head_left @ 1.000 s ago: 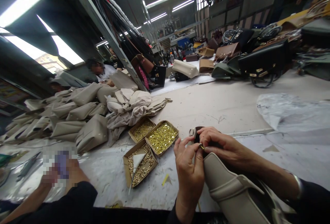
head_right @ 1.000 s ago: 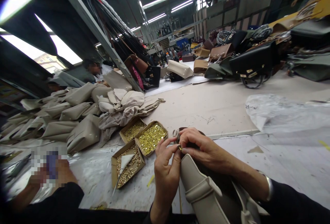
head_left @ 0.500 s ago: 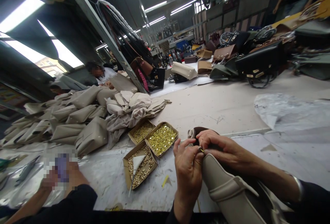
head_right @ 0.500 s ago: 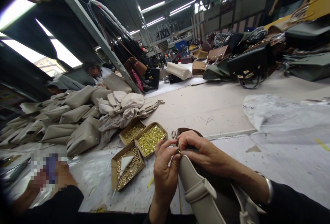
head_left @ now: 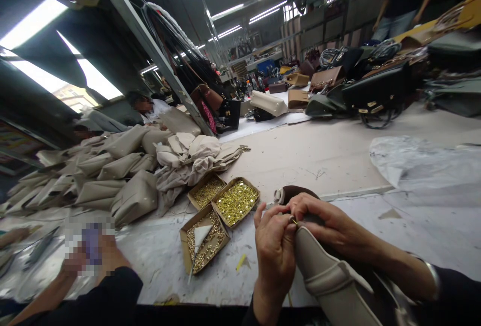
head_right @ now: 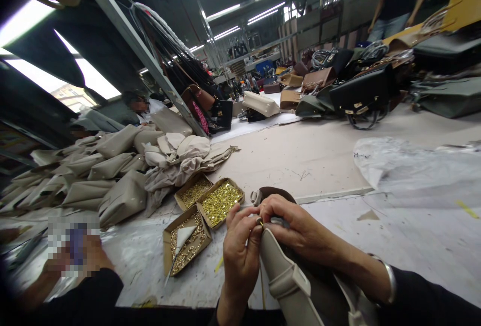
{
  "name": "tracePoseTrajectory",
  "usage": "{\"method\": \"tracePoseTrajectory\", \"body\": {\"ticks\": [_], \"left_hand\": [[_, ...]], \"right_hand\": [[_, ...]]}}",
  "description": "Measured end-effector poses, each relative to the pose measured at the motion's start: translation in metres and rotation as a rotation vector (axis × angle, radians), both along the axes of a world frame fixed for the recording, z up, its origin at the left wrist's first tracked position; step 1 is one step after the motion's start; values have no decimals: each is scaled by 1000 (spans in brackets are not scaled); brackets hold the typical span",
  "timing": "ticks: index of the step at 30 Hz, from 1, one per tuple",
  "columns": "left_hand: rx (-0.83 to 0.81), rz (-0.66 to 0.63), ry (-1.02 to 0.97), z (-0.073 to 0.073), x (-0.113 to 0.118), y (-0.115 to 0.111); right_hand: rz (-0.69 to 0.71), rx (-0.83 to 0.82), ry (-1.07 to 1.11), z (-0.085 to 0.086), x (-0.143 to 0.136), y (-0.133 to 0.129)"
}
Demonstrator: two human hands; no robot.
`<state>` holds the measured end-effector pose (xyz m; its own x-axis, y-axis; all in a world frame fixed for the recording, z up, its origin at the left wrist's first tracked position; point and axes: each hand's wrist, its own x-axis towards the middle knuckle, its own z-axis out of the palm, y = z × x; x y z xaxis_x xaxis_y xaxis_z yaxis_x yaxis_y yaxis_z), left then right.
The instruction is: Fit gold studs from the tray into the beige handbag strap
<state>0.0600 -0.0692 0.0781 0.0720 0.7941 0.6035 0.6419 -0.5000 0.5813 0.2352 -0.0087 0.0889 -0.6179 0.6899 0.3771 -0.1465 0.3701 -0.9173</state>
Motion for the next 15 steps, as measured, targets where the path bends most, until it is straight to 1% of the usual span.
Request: {"method": "tracePoseTrajectory", "body": {"ticks": [3, 6, 11, 15], "left_hand": [[-4, -11, -6, -1, -1, 0], [40, -5, 39, -2, 0, 1], [144, 48, 73, -4, 4, 3], [196, 81, 104, -1, 6, 3]], "right_hand": [[-3, -15, -3, 0, 1, -1], [-23, -12, -26, -2, 1, -2], [-44, 27, -9, -8, 0, -2], [-43, -4, -2, -6, 1, -3]]}}
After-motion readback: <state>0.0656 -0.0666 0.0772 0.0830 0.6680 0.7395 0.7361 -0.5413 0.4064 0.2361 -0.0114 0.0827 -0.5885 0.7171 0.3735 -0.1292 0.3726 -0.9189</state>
